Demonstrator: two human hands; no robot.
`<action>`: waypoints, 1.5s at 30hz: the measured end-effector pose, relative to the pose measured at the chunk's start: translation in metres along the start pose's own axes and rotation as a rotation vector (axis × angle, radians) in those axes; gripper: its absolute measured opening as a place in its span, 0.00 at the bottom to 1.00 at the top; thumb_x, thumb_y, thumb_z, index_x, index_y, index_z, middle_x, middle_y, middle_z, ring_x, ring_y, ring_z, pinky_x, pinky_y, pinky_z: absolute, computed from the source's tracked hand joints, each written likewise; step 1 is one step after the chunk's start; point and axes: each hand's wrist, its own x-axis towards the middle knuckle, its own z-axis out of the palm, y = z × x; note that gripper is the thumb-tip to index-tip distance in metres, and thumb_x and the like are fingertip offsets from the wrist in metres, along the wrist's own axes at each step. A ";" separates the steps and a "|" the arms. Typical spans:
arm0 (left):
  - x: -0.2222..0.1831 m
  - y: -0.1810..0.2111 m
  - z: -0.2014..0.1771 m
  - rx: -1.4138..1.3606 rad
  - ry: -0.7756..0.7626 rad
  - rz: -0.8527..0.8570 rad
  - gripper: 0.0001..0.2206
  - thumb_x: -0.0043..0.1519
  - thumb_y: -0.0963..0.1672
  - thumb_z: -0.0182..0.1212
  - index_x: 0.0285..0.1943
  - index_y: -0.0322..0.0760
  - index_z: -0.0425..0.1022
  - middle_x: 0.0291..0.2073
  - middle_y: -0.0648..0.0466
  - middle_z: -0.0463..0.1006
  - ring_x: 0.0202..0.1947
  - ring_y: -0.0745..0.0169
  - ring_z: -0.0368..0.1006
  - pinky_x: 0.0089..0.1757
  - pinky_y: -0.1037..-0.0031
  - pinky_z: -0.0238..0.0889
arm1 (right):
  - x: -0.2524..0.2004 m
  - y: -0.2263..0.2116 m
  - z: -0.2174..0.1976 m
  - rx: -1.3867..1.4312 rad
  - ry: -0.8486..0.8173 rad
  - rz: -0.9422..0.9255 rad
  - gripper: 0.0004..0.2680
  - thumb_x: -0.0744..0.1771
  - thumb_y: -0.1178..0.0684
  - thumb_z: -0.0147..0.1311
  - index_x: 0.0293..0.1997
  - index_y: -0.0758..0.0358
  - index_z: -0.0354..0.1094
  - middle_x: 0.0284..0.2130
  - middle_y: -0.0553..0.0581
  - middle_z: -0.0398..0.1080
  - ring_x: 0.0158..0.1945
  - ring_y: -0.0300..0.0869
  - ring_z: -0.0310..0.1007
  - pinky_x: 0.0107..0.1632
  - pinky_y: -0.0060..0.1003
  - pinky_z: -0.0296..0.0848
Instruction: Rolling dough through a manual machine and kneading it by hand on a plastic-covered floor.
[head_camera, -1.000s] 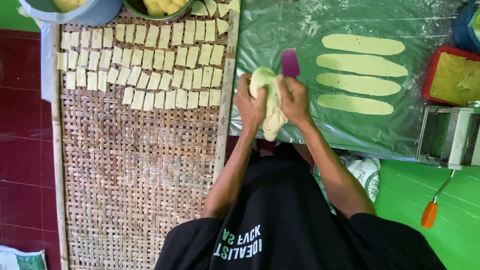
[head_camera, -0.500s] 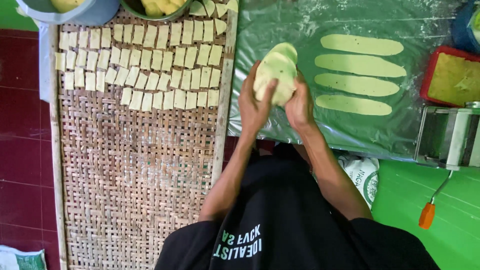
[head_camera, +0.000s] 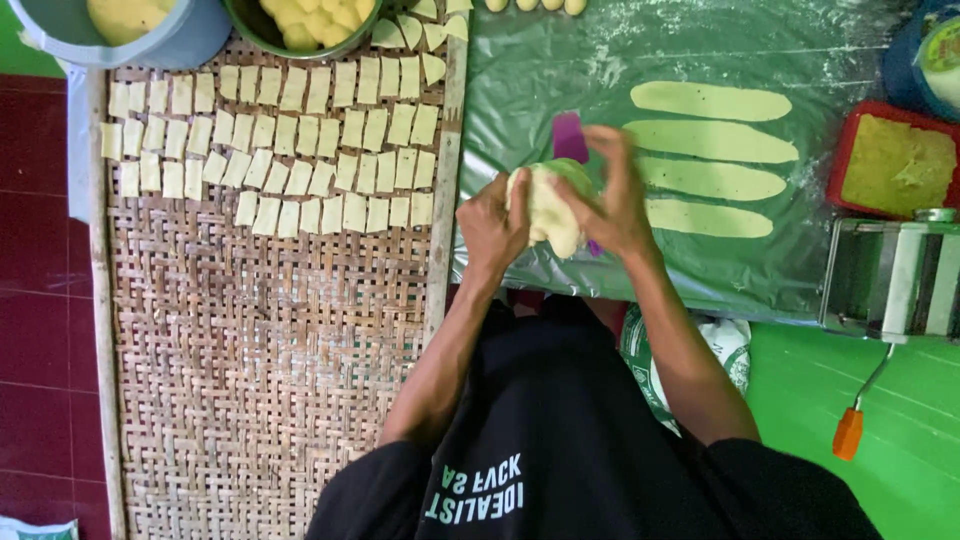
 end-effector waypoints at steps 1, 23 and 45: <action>0.000 0.011 -0.005 0.002 0.001 -0.003 0.20 0.66 0.54 0.57 0.21 0.47 0.70 0.11 0.46 0.67 0.21 0.38 0.74 0.24 0.61 0.63 | -0.004 -0.003 0.002 0.001 -0.003 0.001 0.23 0.67 0.48 0.66 0.60 0.78 0.59 0.53 0.78 0.62 0.60 0.70 0.65 0.66 0.65 0.61; -0.009 0.084 -0.009 -0.496 -0.069 -0.712 0.51 0.49 0.51 0.74 0.80 0.34 0.47 0.71 0.28 0.57 0.72 0.31 0.54 0.69 0.49 0.47 | -0.007 0.029 0.083 0.227 0.655 0.354 0.14 0.71 0.42 0.54 0.37 0.63 0.77 0.28 0.60 0.77 0.32 0.41 0.75 0.42 0.38 0.75; -0.016 -0.035 0.034 -1.215 -0.332 -1.121 0.25 0.64 0.59 0.57 0.53 0.37 0.79 0.46 0.43 0.82 0.45 0.51 0.80 0.48 0.57 0.74 | -0.058 0.052 0.037 0.963 0.386 0.906 0.15 0.65 0.36 0.62 0.41 0.58 0.76 0.39 0.56 0.79 0.39 0.42 0.81 0.46 0.40 0.80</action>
